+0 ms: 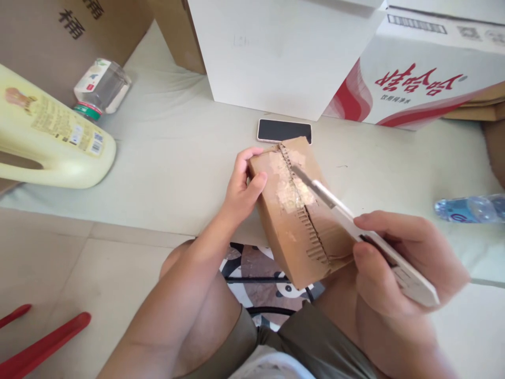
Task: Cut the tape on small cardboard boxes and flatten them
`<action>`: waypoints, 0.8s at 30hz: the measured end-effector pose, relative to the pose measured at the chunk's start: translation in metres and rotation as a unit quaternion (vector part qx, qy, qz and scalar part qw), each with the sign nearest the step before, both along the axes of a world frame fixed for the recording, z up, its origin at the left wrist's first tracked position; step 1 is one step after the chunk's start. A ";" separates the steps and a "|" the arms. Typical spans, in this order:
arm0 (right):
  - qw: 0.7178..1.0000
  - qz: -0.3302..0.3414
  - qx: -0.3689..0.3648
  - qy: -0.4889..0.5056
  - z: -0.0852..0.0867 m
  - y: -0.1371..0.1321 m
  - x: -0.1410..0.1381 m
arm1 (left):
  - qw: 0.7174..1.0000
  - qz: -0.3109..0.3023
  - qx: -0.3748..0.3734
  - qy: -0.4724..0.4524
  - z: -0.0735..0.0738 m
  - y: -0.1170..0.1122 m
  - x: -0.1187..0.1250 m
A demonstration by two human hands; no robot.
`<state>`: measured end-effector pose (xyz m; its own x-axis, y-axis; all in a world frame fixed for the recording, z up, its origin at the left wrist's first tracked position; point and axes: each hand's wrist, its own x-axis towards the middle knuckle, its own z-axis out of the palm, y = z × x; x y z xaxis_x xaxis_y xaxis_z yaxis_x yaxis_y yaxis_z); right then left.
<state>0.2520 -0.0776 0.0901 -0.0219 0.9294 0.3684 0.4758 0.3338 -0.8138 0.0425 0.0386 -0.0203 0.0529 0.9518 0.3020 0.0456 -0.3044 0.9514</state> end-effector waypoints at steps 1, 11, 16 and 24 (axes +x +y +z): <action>1.000 -0.014 0.019 -0.019 0.002 -0.002 -0.001 | 1.000 -0.001 0.003 -0.001 -0.001 0.000 0.000; 0.987 0.012 0.148 -0.057 -0.010 0.015 -0.010 | 0.998 -0.011 0.053 -0.021 -0.014 0.007 -0.001; 0.986 0.011 0.160 -0.044 -0.014 0.014 -0.008 | 0.998 -0.010 0.061 -0.019 -0.014 0.007 0.000; 0.981 0.009 0.188 -0.044 -0.022 0.013 -0.004 | 0.998 -0.013 0.053 -0.027 -0.015 0.007 0.000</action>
